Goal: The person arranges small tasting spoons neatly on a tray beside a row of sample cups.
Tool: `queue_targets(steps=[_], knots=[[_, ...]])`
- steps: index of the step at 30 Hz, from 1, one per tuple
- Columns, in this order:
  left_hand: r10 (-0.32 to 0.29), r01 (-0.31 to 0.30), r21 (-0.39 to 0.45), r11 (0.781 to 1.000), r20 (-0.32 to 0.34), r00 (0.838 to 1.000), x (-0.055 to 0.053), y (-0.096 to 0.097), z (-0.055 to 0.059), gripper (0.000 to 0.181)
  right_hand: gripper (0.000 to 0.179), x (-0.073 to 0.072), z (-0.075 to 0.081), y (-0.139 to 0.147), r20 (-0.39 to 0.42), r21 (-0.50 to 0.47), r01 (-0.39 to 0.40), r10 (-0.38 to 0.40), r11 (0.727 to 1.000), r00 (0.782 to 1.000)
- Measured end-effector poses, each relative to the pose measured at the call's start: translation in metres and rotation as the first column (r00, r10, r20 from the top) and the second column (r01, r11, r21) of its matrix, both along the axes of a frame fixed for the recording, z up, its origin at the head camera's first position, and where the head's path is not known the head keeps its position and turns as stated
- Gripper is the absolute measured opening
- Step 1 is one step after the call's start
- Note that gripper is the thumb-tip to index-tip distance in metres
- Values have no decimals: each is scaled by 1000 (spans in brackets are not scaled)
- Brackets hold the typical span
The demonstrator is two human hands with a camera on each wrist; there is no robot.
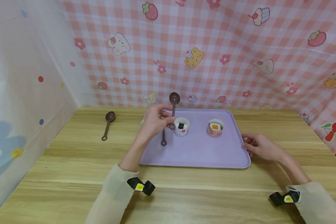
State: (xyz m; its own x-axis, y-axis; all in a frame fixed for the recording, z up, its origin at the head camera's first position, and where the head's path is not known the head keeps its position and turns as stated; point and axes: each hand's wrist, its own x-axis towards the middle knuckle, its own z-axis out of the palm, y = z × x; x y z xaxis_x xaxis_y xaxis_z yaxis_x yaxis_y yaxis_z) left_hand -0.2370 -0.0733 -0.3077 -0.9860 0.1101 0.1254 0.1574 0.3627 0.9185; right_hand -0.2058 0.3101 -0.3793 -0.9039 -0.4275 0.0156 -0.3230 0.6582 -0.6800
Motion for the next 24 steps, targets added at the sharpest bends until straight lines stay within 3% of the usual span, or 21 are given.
queue_targets(steps=[15,24], knots=[[-3,3,-16,1000,19,1000,0,14,-1,35,40,0,0,-1,10,4,18,-18,1000,1000],[-22,22,8,1000,35,999,-2,21,-7,36,39,0,0,-1,4,2,7,-7,1000,1000]])
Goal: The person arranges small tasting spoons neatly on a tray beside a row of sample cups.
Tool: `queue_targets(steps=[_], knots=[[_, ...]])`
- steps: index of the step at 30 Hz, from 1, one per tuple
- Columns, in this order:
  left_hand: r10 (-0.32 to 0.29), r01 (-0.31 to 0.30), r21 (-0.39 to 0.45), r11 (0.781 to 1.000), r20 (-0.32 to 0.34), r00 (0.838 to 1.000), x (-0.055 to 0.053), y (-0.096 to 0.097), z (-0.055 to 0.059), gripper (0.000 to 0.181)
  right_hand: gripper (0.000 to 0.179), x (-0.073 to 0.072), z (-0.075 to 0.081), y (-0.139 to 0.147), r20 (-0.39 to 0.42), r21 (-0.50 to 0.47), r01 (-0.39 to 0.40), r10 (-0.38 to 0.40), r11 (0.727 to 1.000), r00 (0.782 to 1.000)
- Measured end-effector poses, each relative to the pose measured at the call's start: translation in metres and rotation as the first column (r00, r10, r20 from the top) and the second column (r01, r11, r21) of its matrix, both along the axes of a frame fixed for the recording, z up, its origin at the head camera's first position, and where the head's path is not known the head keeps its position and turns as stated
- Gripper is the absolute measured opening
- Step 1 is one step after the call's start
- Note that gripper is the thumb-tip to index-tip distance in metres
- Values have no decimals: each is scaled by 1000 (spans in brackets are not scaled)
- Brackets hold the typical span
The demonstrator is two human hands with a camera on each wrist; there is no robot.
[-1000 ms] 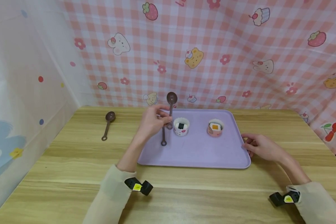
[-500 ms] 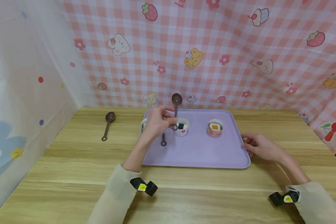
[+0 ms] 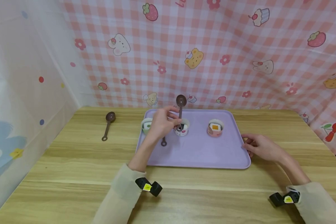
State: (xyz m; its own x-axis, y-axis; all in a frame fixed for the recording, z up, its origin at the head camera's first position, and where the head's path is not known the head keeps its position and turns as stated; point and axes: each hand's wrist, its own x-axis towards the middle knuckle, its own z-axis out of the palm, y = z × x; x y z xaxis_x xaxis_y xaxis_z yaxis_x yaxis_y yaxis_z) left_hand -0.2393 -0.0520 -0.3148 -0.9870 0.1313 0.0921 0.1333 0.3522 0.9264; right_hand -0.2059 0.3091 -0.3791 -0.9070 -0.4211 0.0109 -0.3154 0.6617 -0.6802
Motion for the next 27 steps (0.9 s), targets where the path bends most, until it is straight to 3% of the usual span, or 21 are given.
queue_targets(steps=[13,21,27], knots=[[-9,7,-61,998,-37,999,-1,13,-10,33,39,-1,-1,1,5,-8,-5,5,1000,1000],[-32,32,18,999,-6,999,-3,22,-13,33,38,-1,-1,2,6,-27,-14,14,1000,1000],[-23,24,8,1000,-19,1000,-4,30,-16,33,39,-1,-2,2,11,-11,-8,9,1000,1000]])
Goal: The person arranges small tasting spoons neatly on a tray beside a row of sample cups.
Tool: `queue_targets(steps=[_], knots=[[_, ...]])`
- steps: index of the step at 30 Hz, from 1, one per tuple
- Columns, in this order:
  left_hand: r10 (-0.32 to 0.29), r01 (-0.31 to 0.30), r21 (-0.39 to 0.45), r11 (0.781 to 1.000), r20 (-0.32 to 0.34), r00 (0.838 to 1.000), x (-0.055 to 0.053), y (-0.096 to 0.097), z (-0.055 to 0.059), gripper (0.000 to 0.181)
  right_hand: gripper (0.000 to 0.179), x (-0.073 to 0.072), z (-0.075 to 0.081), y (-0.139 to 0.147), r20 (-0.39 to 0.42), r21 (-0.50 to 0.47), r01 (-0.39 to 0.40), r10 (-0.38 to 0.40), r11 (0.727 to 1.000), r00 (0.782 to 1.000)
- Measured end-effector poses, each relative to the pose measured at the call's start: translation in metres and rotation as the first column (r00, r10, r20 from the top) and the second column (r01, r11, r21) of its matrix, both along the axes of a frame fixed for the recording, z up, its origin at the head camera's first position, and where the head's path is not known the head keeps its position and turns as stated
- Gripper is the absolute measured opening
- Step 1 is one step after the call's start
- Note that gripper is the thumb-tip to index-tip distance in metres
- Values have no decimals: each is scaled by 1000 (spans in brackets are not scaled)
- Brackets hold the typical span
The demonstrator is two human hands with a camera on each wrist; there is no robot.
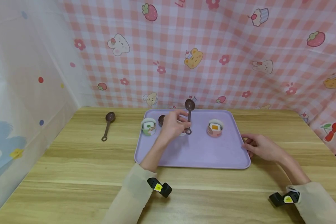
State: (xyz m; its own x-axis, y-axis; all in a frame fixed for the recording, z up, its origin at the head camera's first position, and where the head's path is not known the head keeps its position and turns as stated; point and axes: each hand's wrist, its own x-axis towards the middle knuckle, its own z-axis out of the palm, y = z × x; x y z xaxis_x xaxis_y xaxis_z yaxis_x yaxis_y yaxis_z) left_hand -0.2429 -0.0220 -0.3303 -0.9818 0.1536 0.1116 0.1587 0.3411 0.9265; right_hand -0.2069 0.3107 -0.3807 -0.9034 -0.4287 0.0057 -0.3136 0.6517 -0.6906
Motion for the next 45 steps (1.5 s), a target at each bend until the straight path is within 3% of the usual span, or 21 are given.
queue_targets(steps=[29,39,45], knots=[[-6,6,-48,999,1,1000,-3,24,-23,34,40,-1,-3,2,-8,24,13,-13,1000,1000],[27,-29,-101,994,-15,1000,-3,32,-28,33,39,-1,-1,1,-13,24,12,-12,1000,1000],[11,-13,-147,989,-14,1000,-2,38,-31,35,39,-1,-1,1,-18,24,5,-4,1000,1000]])
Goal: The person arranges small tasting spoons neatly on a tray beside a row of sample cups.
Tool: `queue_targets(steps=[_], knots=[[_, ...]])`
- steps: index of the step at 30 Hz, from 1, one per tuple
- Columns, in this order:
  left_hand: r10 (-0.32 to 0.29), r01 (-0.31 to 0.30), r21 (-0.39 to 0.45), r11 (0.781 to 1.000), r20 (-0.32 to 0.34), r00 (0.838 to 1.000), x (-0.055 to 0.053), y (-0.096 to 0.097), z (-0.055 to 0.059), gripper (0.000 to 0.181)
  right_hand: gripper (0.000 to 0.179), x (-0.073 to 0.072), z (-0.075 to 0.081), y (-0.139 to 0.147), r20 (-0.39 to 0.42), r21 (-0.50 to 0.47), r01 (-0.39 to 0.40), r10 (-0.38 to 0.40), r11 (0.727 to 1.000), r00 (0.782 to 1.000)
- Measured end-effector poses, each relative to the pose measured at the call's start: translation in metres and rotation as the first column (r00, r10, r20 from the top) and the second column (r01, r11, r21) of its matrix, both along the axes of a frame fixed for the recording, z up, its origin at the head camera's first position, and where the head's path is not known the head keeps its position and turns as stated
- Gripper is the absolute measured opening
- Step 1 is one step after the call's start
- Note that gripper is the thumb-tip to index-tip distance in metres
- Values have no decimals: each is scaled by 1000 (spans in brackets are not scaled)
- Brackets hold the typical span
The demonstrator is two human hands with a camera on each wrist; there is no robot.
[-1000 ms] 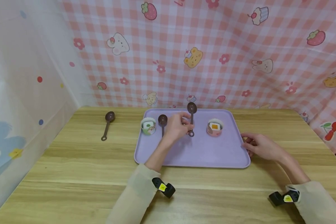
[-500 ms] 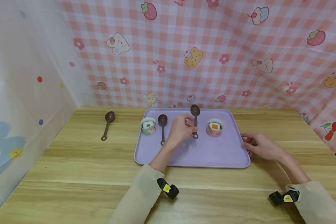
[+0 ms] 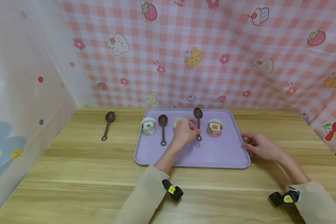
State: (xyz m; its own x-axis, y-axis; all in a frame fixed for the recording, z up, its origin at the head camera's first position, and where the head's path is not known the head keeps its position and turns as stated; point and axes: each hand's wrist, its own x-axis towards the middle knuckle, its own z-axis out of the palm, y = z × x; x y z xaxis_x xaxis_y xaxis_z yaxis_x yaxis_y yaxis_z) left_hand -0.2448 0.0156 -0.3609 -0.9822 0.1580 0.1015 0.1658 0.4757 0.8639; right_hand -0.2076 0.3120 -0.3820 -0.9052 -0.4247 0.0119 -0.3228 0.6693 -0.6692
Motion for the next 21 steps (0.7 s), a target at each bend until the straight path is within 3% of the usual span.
queue_targets(steps=[12,21], knots=[[-11,11,-20,1000,-25,1000,1,7,-5,38,39,1,1,-1,-1,-2,1,-1,1000,1000],[-8,3,-98,995,-50,999,0,12,-9,35,39,0,0,-1,1,4,6,-6,1000,1000]])
